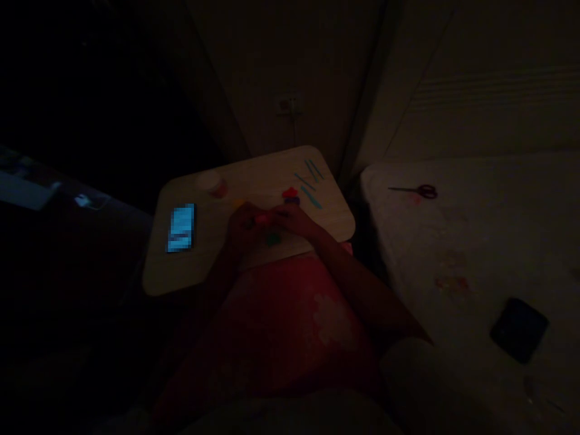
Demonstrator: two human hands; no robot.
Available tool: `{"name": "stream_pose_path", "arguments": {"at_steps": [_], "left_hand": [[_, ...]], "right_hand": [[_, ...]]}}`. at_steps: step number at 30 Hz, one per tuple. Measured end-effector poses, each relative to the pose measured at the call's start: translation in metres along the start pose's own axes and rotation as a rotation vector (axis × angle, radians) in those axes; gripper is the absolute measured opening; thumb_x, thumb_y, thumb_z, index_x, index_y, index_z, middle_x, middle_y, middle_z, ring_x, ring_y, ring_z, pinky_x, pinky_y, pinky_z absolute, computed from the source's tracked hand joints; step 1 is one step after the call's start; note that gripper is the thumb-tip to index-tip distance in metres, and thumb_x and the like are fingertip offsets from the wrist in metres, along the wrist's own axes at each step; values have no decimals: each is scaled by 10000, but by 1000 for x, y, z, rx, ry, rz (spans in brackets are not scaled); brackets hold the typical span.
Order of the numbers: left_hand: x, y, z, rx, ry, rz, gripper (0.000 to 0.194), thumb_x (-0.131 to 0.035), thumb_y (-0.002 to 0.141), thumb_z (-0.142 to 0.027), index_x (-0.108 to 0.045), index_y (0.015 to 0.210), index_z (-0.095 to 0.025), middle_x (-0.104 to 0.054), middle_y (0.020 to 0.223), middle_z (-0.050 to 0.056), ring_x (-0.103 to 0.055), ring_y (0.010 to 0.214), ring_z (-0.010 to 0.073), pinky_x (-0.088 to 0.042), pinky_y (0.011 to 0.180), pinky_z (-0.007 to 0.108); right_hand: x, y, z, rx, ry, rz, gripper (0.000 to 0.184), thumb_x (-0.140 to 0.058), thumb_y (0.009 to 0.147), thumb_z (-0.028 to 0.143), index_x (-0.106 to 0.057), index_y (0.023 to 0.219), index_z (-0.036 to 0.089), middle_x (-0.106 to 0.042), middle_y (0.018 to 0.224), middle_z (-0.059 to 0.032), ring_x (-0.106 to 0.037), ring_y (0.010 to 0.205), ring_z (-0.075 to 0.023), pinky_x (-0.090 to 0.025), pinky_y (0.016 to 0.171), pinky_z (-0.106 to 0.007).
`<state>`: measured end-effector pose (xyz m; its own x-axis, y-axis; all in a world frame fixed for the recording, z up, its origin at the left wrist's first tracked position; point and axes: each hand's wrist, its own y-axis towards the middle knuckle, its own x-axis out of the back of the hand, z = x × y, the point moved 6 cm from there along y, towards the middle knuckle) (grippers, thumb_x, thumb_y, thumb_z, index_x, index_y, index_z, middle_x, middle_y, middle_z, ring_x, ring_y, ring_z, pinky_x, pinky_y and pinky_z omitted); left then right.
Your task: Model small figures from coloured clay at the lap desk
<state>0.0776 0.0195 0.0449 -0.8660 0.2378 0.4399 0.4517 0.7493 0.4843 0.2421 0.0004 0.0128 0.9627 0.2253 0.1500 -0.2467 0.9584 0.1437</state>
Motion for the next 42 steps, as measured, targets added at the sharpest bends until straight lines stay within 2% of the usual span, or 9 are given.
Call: {"name": "stream_pose_path", "arguments": {"at_steps": [5,11,18,24,28,31,36,42], "left_hand": [[3,1,-4,10,66,-26,185,-762,912,-400,-846,899,-235,-696,852,39,-623,813,192,-542,773,335],[6,-1,-9,17,75,-37,168,-735,940,-352,-849,883,-242,-733,854,42,-654,831,200,-548,814,350],[8,-2,-7,-33,90,-102,217,-727,964,-393,-835,884,-223,-726,827,35,-658,787,181,-524,744,326],[6,-2,-2,-64,117,-87,238,-749,949,-424,-819,852,-218,-717,809,38,-647,757,175,-519,705,315],[4,-2,-5,-90,133,-59,246,-736,956,-401,-812,828,-205,-709,796,39,-631,731,166,-514,690,307],[4,-2,-5,-86,136,-52,250,-737,954,-409,-815,831,-206,-701,802,38,-629,734,167,-516,689,308],[3,-3,-3,-103,116,-45,239,-738,951,-411,-828,867,-205,-677,811,36,-616,734,164,-508,677,302],[-1,-2,-4,-108,132,-11,229,-714,954,-403,-840,934,-213,-653,786,34,-601,736,169,-499,668,300]], "right_hand": [[-1,1,-6,-10,-11,-12,583,-630,903,733,-740,795,170,-646,710,-18,-541,664,-145,-422,612,-271],[-2,3,-11,-32,-47,4,621,-584,911,772,-685,770,176,-624,712,-29,-526,665,-154,-403,613,-285],[1,1,-3,-15,107,-19,575,-664,844,758,-651,784,186,-593,747,-25,-527,718,-165,-423,672,-296],[2,0,5,55,-6,-16,541,-691,861,716,-638,769,186,-572,729,0,-497,711,-142,-400,662,-274],[-1,1,2,27,-40,-41,554,-714,844,726,-632,773,183,-551,697,14,-460,662,-126,-354,602,-264],[-4,2,1,4,-83,-44,545,-753,828,710,-658,808,174,-595,724,4,-489,675,-129,-375,609,-262],[-8,1,2,30,-73,30,527,-726,867,689,-756,871,163,-711,830,-39,-600,770,-165,-468,706,-284],[-5,1,-5,1,-35,6,531,-783,811,681,-787,879,154,-722,807,-36,-592,727,-157,-459,683,-289]]}}
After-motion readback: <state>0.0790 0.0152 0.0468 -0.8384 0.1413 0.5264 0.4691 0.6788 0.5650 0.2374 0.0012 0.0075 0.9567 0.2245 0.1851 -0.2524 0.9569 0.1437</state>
